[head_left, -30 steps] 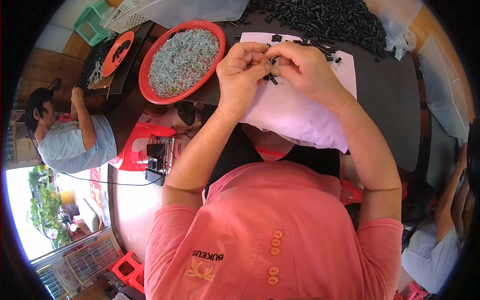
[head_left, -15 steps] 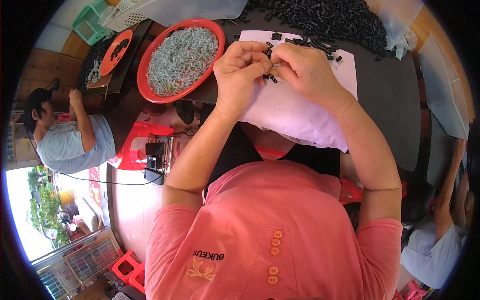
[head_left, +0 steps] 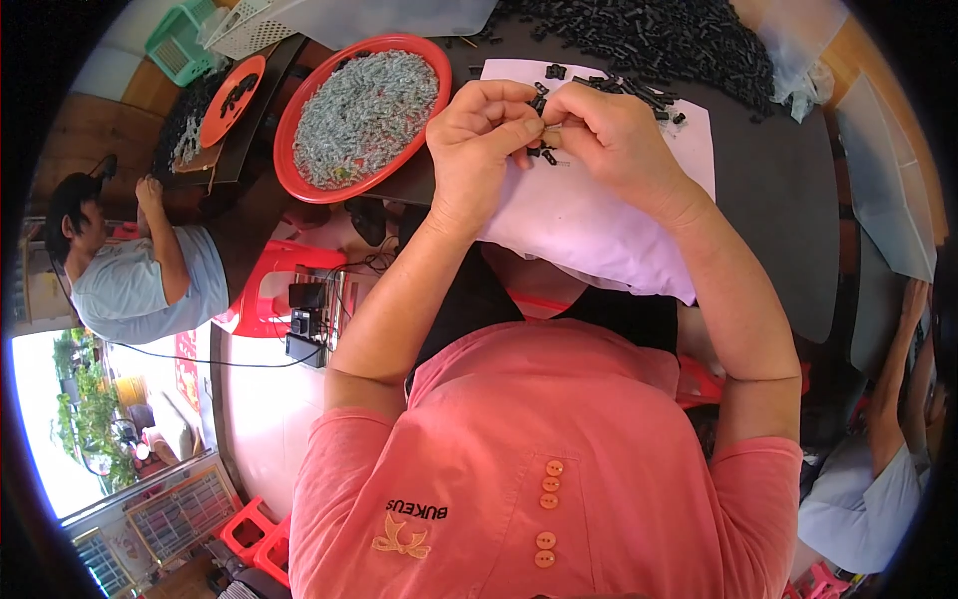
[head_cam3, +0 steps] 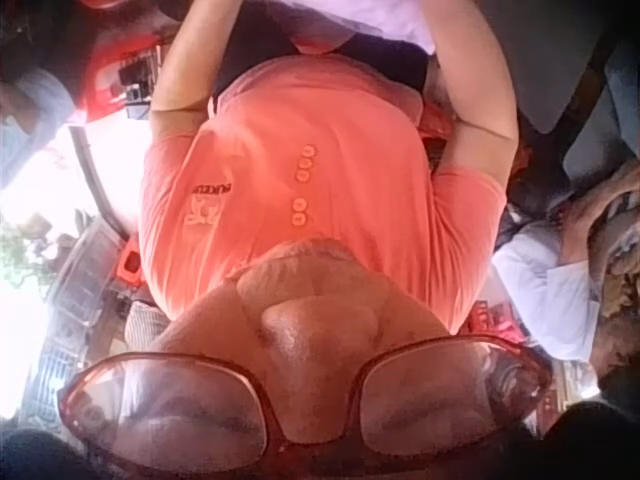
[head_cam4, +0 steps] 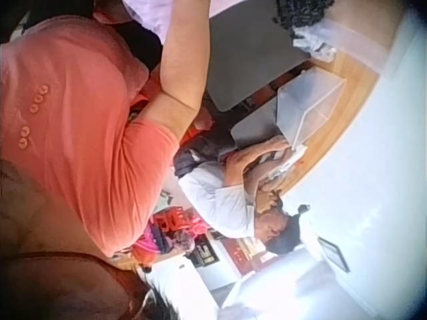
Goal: The person inserts small metal pins into plastic housings by hand at a workbench.
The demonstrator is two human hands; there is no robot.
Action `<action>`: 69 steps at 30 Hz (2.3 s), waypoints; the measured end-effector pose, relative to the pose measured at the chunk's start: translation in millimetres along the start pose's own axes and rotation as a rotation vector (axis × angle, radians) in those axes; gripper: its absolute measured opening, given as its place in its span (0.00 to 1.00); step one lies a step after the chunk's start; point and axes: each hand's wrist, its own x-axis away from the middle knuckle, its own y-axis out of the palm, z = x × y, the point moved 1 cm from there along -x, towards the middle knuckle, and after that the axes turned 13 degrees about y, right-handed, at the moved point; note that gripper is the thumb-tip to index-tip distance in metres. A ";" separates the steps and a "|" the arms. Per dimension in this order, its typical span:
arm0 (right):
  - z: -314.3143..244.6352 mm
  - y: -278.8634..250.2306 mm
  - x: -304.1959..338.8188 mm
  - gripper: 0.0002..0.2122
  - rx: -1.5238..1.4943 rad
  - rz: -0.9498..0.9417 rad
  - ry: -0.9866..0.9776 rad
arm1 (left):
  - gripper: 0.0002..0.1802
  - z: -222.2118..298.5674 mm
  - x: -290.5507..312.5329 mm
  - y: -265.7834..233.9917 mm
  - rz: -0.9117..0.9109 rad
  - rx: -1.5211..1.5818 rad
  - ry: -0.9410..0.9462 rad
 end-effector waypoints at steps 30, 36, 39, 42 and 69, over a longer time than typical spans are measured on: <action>-35.7 -65.2 1.8 0.05 -0.665 0.089 0.214 | 0.12 18.6 3.6 -19.4 0.061 -0.037 0.150; -28.3 -61.8 6.1 0.03 -0.635 0.037 0.260 | 0.11 19.3 18.7 -30.4 0.103 -0.212 0.146; -1.9 -43.2 22.7 0.03 -0.469 -0.094 0.313 | 0.09 17.0 38.1 -25.8 -0.076 -0.636 0.447; 1.5 -31.9 40.2 0.04 -0.201 -0.154 0.098 | 0.12 19.2 48.5 -17.7 -0.257 -0.747 0.495; 7.0 -16.6 35.9 0.03 0.324 -0.112 -0.205 | 0.13 -10.8 -62.3 17.3 -0.427 -1.012 0.607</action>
